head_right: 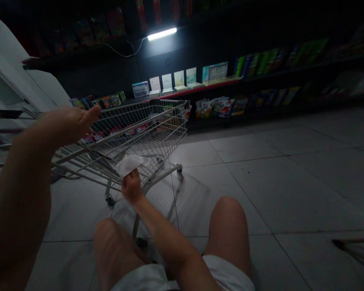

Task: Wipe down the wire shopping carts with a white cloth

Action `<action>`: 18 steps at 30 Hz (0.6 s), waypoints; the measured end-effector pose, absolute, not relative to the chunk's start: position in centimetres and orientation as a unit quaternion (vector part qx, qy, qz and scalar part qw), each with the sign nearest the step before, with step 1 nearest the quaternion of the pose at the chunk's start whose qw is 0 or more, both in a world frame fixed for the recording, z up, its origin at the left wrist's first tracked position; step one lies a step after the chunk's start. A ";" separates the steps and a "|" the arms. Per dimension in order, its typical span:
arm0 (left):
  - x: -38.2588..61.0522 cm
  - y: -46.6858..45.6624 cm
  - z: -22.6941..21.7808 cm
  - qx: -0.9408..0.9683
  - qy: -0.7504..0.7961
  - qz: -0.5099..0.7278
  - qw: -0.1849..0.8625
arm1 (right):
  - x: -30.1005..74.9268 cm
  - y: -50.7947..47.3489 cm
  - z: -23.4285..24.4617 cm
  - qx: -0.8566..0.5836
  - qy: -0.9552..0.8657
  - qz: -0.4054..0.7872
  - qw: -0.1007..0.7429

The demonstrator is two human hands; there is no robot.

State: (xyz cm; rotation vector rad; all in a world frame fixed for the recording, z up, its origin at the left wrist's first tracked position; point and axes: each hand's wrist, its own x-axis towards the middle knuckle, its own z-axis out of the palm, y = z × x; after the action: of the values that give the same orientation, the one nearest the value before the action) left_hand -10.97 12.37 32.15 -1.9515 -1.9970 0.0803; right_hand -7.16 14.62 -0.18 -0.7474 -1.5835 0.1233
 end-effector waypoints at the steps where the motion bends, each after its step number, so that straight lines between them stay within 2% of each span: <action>1: -11.2 12.1 32.7 -0.672 -0.716 0.028 0.185 | -7.4 14.6 2.0 -0.296 -0.710 0.046 0.637; 4: -11.9 11.7 33.6 -0.647 -0.735 0.025 0.198 | -8.2 15.2 7.5 -0.204 -0.761 0.012 0.616; 6: -12.0 11.6 33.7 -0.640 -0.743 0.032 0.195 | -8.5 16.0 8.2 -0.182 -0.780 0.006 0.599; 11: -11.8 11.8 32.9 -0.637 -0.749 0.049 0.175 | -6.8 16.6 1.8 -0.256 -0.739 0.034 0.622; 13: -12.0 11.9 32.7 -0.632 -0.756 0.043 0.163 | -6.0 16.1 1.0 -0.275 -0.711 0.043 0.646; 15: -12.4 12.1 32.4 -0.623 -0.763 0.031 0.169 | -5.8 15.7 2.7 -0.255 -0.720 0.043 0.644; 18: -13.5 12.5 31.8 -0.628 -0.754 0.015 0.192 | -6.2 16.8 7.8 -0.206 -0.779 0.005 0.593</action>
State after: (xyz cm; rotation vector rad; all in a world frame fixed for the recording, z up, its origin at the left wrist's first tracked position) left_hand -13.46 12.53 31.83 -1.7639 -2.1164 0.0422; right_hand -6.24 16.81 7.83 -0.4788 -1.8102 0.0110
